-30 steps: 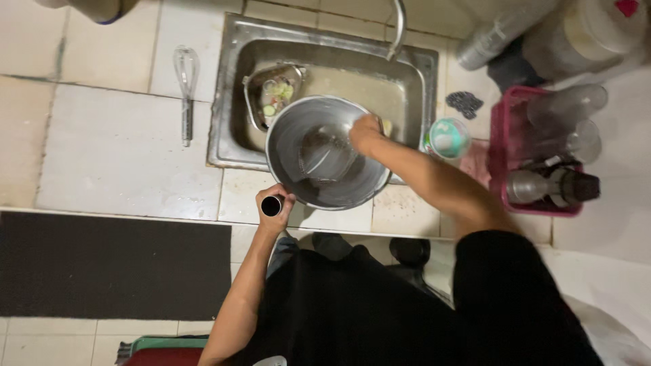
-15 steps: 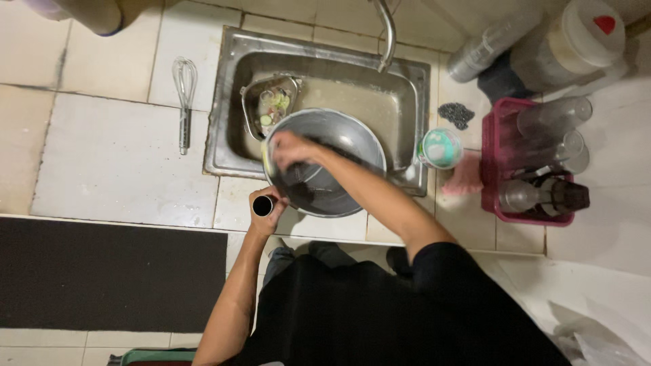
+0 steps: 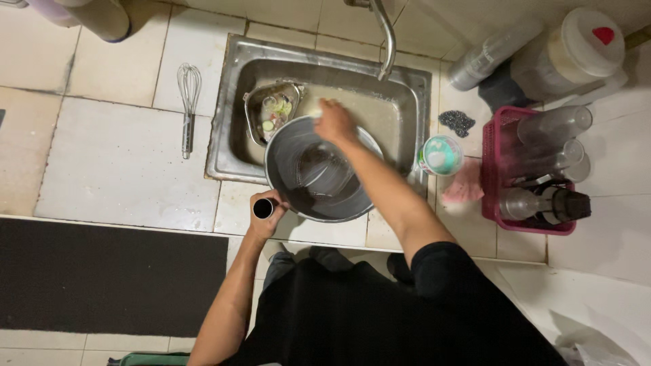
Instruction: The person washes a cooking pot with a sponge and soapy water in a sink, rinses it, wipes the counter with a cloth, and then stirs food in a pan on a stove.
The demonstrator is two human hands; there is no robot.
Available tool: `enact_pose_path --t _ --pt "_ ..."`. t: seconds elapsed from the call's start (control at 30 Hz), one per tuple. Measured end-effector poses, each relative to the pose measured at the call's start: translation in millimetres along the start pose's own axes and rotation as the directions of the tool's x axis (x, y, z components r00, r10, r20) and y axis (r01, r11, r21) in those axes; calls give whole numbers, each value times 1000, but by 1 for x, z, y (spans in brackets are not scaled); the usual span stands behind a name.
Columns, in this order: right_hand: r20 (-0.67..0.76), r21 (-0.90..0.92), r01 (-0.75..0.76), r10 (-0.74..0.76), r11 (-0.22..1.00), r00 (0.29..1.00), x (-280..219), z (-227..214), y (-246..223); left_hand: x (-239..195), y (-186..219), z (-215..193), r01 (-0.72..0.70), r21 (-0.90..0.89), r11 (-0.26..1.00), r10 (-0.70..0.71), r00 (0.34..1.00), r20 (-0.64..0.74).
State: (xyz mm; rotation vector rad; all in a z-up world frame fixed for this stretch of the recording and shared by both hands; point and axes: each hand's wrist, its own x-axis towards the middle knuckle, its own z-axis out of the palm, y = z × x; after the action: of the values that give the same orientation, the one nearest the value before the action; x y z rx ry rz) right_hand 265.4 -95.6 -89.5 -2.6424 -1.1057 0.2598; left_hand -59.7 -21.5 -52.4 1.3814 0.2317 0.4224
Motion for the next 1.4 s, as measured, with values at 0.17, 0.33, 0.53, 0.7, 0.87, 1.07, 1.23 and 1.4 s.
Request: enact_pose_path --t 0.17,0.33,0.53,0.7,0.87,1.07,1.23,1.4 --pt "453 438 108 -323 892 831 -4 45 -105 8 -8 -7 65 -33 997 -65 998 -14" --pt "476 530 377 -634 760 610 -41 43 -129 -1 -6 -4 -22 115 993 19 1000 24" --pt "230 296 196 -269 935 935 17 29 -76 -8 -3 2 13 171 985 -11 1000 -14" --pt "36 -255 113 -108 960 994 2 -13 27 -12 -1 17 -2 196 981 16 998 -67" --pt "288 -290 -145 230 946 929 -89 -85 58 -17 -9 24 -125 114 986 136 986 -97" --pt "534 -171 -102 180 980 826 -190 -104 1 -21 -15 23 -73 238 969 109 984 -142" --pt "506 330 -119 -69 937 860 -205 -28 -72 -21 -7 27 -85 150 985 105 986 -131" --pt "451 617 -245 -80 748 889 -183 26 -85 -15 -4 18 -92 66 994 97 993 -71"
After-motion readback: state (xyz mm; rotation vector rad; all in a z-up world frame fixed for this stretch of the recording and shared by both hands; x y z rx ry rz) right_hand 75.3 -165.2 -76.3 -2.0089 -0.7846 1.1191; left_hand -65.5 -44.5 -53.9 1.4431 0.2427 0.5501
